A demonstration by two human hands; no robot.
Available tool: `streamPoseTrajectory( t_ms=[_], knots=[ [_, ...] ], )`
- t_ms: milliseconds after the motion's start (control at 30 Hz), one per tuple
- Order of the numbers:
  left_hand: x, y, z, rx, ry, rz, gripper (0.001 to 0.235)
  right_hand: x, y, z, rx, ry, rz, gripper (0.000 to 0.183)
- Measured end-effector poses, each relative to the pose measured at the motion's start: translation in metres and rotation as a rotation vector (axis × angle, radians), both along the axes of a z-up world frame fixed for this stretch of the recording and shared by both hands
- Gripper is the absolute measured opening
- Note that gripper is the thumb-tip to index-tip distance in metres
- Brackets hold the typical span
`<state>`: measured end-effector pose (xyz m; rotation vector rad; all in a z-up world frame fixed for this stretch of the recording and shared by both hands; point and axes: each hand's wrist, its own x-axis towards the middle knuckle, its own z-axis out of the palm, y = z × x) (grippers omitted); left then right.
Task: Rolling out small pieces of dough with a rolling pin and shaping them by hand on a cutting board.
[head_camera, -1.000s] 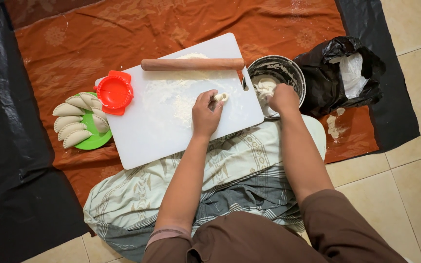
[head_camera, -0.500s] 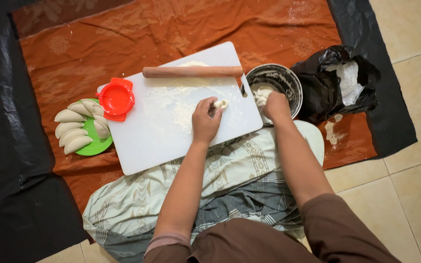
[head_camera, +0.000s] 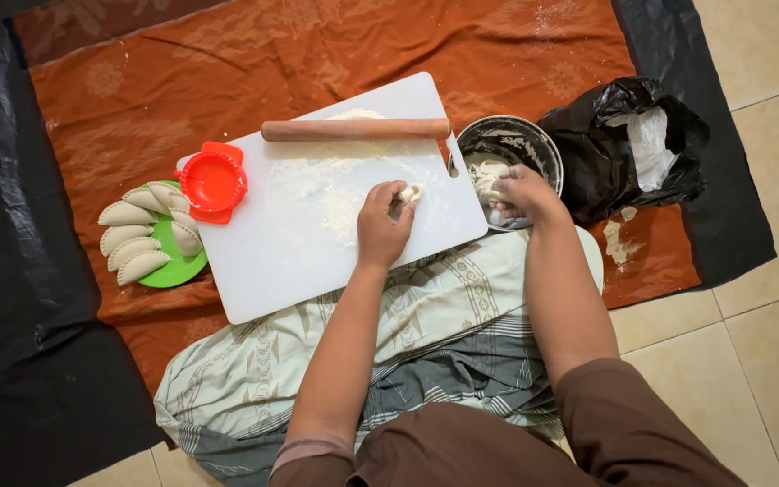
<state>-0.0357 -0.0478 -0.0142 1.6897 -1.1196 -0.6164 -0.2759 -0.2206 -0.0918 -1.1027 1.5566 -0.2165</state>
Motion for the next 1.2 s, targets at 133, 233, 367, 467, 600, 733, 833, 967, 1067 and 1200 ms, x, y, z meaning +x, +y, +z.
streamPoseTrajectory(
  t_ms=[133, 233, 367, 467, 600, 733, 833, 967, 1067, 1200],
  knots=[
    [0.0, -0.002, -0.003, -0.002, -0.04, -0.011, 0.03, 0.001, 0.006, 0.01, -0.246, 0.16, 0.294, 0.038],
    [0.0, 0.0, -0.005, -0.026, -0.042, -0.014, 0.029, 0.017, 0.014, 0.025, -0.439, 0.482, 0.553, 0.048],
    [-0.002, -0.001, -0.006, -0.052, -0.041, -0.018, 0.029, 0.03, 0.015, 0.032, -0.577, 0.635, 0.756, 0.048],
    [-0.002, 0.001, -0.007, -0.053, -0.043, -0.011, 0.029, 0.031, 0.012, 0.033, -0.549, 0.616, 0.693, 0.042],
    [-0.001, 0.0, -0.006, -0.06, -0.029, -0.016, 0.029, 0.016, 0.005, 0.02, -0.429, 0.54, 0.479, 0.045],
    [-0.001, 0.0, -0.008, -0.061, -0.032, -0.022, 0.03, 0.013, 0.006, 0.021, -0.403, 0.53, 0.404, 0.049],
    [0.001, 0.0, -0.008, -0.066, -0.043, -0.027, 0.03, 0.007, -0.001, 0.004, -0.365, 0.461, 0.324, 0.05],
    [-0.001, 0.002, -0.007, -0.065, -0.062, -0.032, 0.03, 0.006, 0.004, 0.01, -0.386, 0.399, 0.351, 0.046],
    [0.0, 0.002, -0.005, -0.048, -0.06, -0.033, 0.03, 0.016, 0.012, 0.035, -0.445, 0.48, 0.451, 0.045],
    [0.0, 0.001, -0.007, -0.05, -0.064, -0.036, 0.03, 0.021, 0.008, 0.034, -0.514, 0.557, 0.589, 0.049]
  ],
)
